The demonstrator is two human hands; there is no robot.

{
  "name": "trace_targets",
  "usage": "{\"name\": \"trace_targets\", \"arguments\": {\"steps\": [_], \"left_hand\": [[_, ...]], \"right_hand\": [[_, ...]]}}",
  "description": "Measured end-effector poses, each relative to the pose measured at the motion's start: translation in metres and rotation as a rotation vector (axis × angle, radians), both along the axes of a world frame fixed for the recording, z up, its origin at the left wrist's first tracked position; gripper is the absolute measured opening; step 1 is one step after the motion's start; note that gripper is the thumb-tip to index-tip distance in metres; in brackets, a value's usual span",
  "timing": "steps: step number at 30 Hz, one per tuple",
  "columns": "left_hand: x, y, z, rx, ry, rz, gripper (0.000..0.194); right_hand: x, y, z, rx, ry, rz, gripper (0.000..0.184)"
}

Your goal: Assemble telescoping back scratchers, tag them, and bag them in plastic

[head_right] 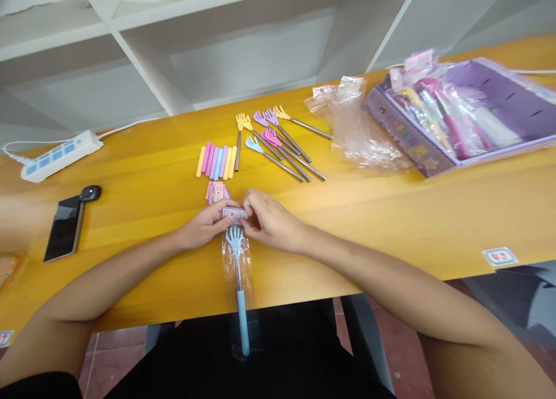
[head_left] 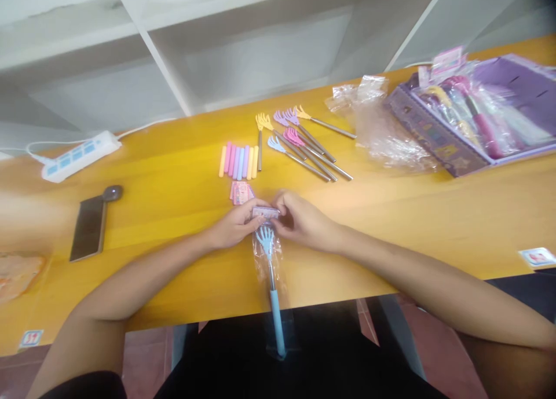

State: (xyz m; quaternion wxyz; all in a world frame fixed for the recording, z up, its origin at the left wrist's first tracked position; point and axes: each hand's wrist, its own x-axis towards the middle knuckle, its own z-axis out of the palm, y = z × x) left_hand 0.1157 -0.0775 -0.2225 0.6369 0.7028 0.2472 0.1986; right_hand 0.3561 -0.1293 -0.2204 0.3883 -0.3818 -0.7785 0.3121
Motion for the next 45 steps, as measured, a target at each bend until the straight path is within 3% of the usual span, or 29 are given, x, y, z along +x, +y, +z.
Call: {"name": "trace_targets", "arguments": {"steps": [10,13,18,22,27,31,35,38,41,45], "left_hand": [[-0.003,-0.002,0.003,0.184,0.021,-0.023,0.034],[0.000,-0.005,0.007,0.178,0.037,-0.016,0.033],[0.000,-0.015,0.011,0.234,0.127,0.101,0.039],[-0.001,-0.018,0.003,0.196,0.029,0.258,0.039],[0.001,-0.011,-0.005,0.129,-0.073,0.516,0.037],[0.003,-0.004,0.000,0.045,-0.156,0.626,0.041],[0.002,0.000,0.001,-0.104,-0.232,0.541,0.041],[0.002,0.000,0.000,-0.147,-0.280,0.416,0.045],[0.003,0.000,0.002,-0.067,-0.273,0.372,0.046],[0.002,0.000,0.004,0.017,-0.266,0.339,0.043]], "right_hand": [[0.014,0.002,0.009,-0.285,-0.021,0.003,0.030],[0.019,0.001,0.020,-0.489,0.005,0.048,0.025],[0.026,-0.006,0.044,-1.050,-0.025,0.290,0.017],[0.016,-0.013,0.051,-1.188,-0.026,0.561,0.040],[-0.002,-0.019,0.040,-1.203,0.137,0.663,0.051],[-0.009,-0.021,0.032,-1.156,0.160,0.569,0.047],[-0.005,-0.017,0.029,-1.094,0.109,0.508,0.038],[0.009,-0.006,0.034,-1.029,0.147,0.458,0.044],[0.032,0.011,0.057,-0.880,0.246,0.264,0.043],[0.072,0.035,0.122,-0.572,0.288,-0.179,0.023]]}}
